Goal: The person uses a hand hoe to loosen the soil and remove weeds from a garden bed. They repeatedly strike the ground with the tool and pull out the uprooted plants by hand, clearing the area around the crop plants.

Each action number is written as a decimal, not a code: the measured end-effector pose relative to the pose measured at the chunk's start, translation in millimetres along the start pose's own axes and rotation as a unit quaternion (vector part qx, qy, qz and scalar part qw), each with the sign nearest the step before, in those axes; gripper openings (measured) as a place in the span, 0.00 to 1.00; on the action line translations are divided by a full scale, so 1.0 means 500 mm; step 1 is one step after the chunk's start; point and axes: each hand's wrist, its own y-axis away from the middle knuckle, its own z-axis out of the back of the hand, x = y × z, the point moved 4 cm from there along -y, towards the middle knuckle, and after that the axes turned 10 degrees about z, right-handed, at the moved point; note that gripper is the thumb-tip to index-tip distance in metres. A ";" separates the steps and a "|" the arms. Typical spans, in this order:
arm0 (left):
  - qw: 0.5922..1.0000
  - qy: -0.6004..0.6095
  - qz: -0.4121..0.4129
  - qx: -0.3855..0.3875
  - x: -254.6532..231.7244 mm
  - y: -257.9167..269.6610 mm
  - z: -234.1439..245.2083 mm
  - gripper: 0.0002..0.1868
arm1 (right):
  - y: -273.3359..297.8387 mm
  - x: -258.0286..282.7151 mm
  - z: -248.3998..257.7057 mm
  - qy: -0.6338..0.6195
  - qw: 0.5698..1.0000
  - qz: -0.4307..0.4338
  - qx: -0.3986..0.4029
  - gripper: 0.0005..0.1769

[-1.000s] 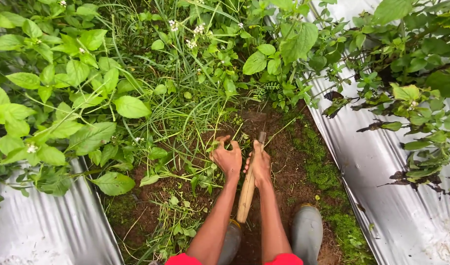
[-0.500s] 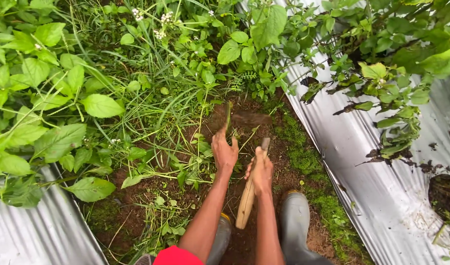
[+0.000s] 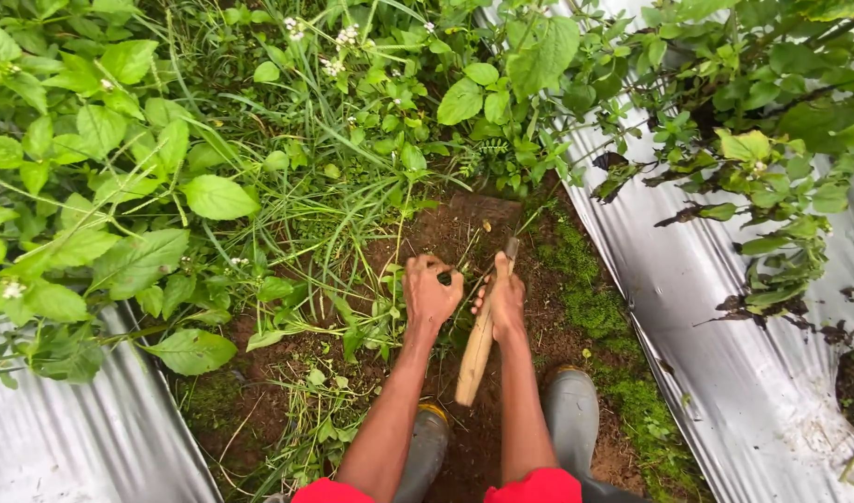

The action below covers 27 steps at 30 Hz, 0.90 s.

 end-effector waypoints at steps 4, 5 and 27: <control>0.999 0.035 0.012 -0.039 -0.084 0.018 0.038 0.10 | 0.040 -0.028 0.031 -0.011 1.000 -0.023 0.005 0.32; 0.995 0.033 -0.012 -0.088 -0.078 0.014 0.026 0.12 | 0.047 -0.036 0.036 -0.018 0.999 -0.027 0.004 0.32; 0.959 0.275 0.010 0.070 -0.237 0.052 -0.119 0.22 | 0.087 -0.042 0.188 -0.065 0.974 0.168 -0.136 0.24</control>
